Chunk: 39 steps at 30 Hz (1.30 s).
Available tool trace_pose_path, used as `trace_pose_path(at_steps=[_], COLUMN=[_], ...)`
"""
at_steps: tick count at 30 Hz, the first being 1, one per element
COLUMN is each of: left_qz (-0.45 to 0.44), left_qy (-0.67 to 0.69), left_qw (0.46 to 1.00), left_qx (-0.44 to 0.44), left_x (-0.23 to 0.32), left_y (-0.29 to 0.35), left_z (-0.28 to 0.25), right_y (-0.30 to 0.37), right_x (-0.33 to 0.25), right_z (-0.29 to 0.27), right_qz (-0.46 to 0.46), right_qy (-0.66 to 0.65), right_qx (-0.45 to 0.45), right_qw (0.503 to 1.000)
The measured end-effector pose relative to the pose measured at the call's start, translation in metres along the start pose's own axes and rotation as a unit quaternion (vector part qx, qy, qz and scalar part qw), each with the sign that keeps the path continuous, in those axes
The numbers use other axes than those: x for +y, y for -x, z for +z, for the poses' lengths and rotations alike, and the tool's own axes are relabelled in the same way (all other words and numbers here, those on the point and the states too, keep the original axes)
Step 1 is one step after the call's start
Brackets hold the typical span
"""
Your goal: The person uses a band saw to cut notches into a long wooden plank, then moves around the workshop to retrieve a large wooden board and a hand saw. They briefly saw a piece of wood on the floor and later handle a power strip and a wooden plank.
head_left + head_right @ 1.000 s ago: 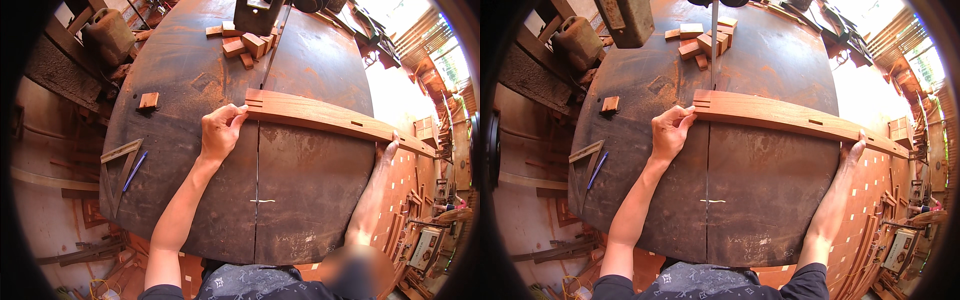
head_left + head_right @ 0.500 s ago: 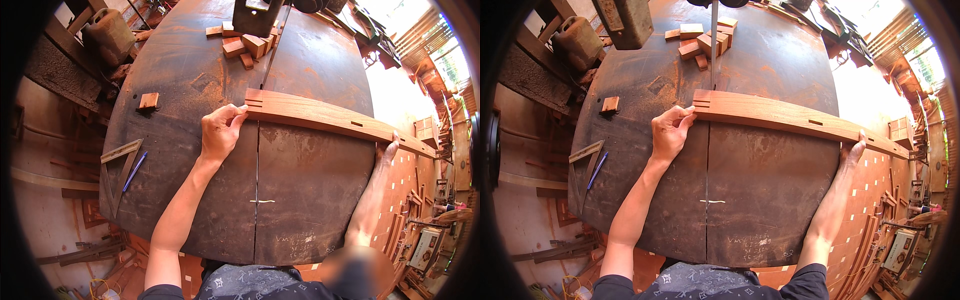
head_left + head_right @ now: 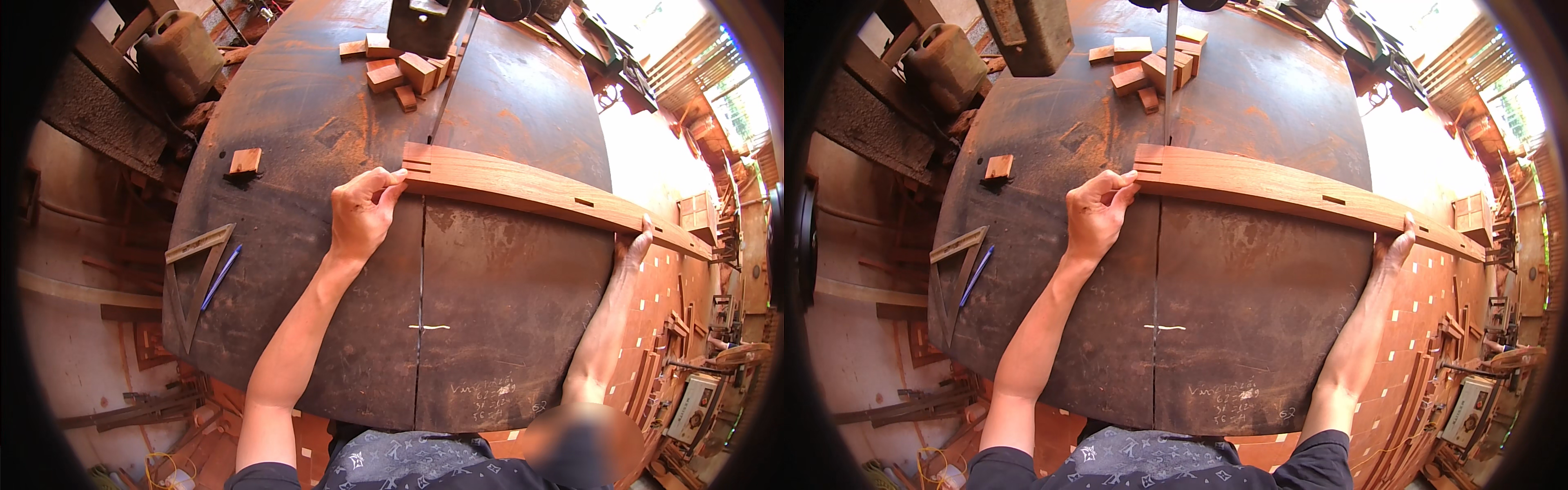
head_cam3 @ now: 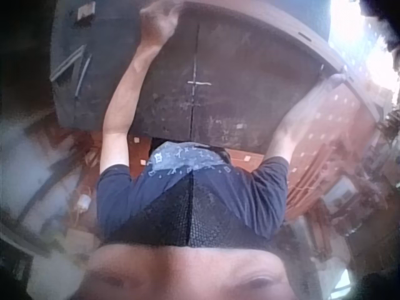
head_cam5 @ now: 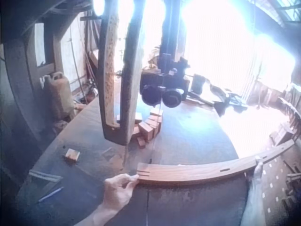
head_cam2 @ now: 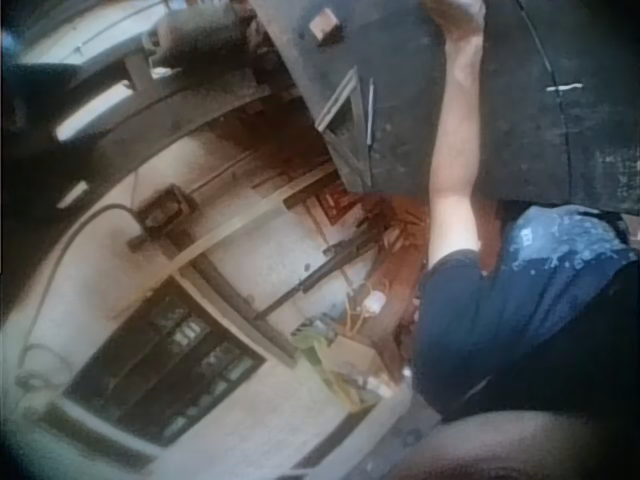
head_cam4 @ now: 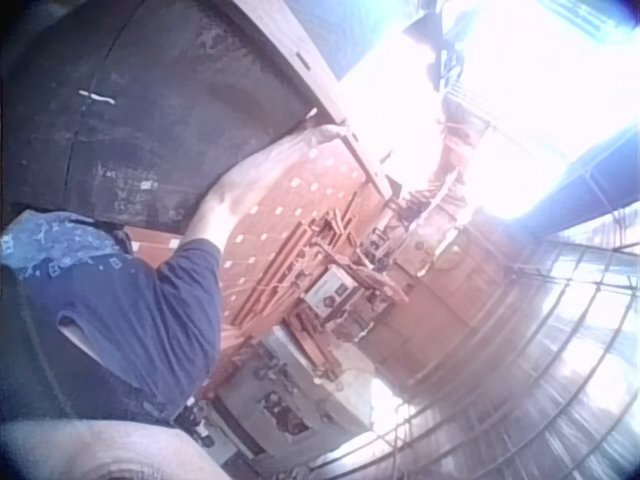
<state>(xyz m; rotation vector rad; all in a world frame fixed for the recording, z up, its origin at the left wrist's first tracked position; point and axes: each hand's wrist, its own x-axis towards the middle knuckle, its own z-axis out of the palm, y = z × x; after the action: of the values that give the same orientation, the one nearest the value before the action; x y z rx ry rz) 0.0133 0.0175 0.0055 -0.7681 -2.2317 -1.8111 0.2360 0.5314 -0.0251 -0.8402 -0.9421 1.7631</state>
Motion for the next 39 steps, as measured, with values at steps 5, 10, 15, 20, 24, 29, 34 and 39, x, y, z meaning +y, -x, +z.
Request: trace_pose_path(at_steps=[5, 10, 15, 20, 24, 29, 34, 39], left_qz=[-0.005, -0.012, 0.000, 0.005, 0.000, 0.007, -0.001, 0.007], left_qy=[0.004, 0.005, 0.010, -0.002, 0.006, -0.011, -0.002, -0.004], left_qw=[1.000, 1.000, 1.000, 1.000, 1.000, 1.000, 1.000, 1.000], left_qx=[0.001, 0.005, 0.003, -0.001, 0.005, 0.000, 0.000, 0.007], left_x=[-0.001, 0.000, -0.002, -0.001, 0.002, -0.003, -0.002, -0.001], left_y=[0.000, 0.000, -0.001, 0.000, 0.000, 0.000, -0.001, -0.003], left_z=[0.001, 0.001, 0.000, -0.001, 0.000, -0.001, 0.000, 0.001], right_y=[-0.003, 0.003, 0.001, 0.003, 0.005, 0.004, 0.000, 0.001], right_x=[-0.002, -0.001, -0.001, 0.000, -0.002, -0.001, -0.002, -0.001], right_z=[-0.004, 0.001, 0.000, 0.005, 0.007, 0.004, -0.001, -0.002], right_qz=[-0.001, -0.003, -0.005, -0.006, -0.006, -0.002, 0.001, -0.012], right_qy=[0.001, 0.010, 0.004, 0.003, 0.007, 0.001, -0.007, -0.002], right_qx=[-0.003, 0.005, 0.002, -0.002, 0.003, 0.000, -0.009, -0.002], right_qw=[1.000, 1.000, 1.000, 1.000, 1.000, 1.000, 1.000, 1.000])
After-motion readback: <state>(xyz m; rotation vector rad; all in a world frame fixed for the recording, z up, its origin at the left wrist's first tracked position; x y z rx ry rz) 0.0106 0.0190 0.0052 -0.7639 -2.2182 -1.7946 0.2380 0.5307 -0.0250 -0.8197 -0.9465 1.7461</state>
